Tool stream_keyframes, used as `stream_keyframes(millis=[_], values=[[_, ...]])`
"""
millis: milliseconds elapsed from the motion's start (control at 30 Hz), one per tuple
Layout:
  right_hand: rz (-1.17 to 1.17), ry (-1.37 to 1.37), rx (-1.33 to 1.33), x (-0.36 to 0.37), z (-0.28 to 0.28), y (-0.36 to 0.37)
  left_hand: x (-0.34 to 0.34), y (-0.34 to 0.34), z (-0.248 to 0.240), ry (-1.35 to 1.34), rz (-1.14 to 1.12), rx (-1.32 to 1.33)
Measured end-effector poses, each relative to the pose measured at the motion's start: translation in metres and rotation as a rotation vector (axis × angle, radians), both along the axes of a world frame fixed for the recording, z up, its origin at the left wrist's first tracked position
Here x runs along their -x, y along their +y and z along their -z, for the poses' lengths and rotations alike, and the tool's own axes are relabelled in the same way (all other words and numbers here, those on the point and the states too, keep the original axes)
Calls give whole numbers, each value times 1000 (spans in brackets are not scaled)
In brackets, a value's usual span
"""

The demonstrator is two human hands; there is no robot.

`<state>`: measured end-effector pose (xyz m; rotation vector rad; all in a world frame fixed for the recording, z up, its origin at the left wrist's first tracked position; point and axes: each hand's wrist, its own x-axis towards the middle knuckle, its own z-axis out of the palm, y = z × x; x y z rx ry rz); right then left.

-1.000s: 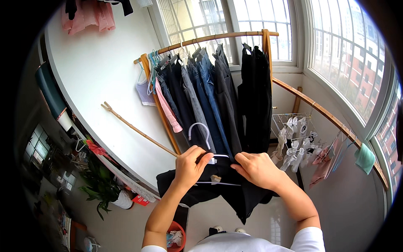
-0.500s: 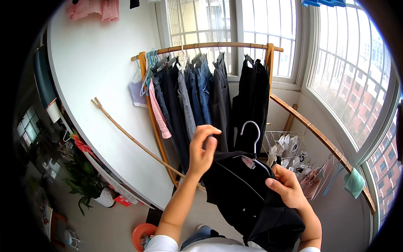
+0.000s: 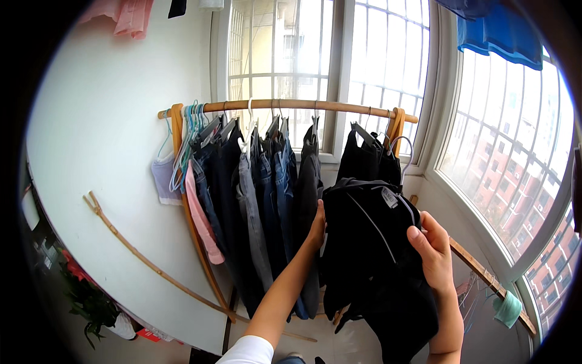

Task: The person takes wet clothes from a basin, places them on hangers, and hangs them on a drying rack near a window. The person handles a towel, pants, and a bra, using a long stick to reach the upper rack.

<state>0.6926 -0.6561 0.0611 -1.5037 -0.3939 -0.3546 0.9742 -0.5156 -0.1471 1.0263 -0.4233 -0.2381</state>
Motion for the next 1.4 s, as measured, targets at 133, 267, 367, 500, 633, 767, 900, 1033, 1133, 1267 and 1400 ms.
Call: stream_keyframes(millis=[133,267,367,500,633,767,900,1033,1133,1267,1400], values=[[13,-46,-21,-101,12,15,-79,-4,39,202,-285,-91],[37,-139,6,-194,9,35,-166,18,103,131,-699,-289],[124,-233,17,-247,-8,33,-183,8,138,135,-531,-500],[303,-245,137,-325,-21,32,-179,-2,183,55,-395,-712],[520,-312,368,-376,-13,29,-140,-5,235,-262,-553,-697],[574,-229,397,-382,12,-3,-29,-3,239,-291,-346,-741],[695,-312,676,-357,13,26,117,65,227,60,-117,-879],[690,-593,659,-278,28,56,262,134,333,368,-237,-949],[457,-804,412,-208,85,19,380,184,330,613,-478,-1169],[75,-607,396,-160,220,60,562,205,321,1034,-1314,-1096],[-413,65,746,-91,337,118,693,135,289,1413,-1978,-431]])
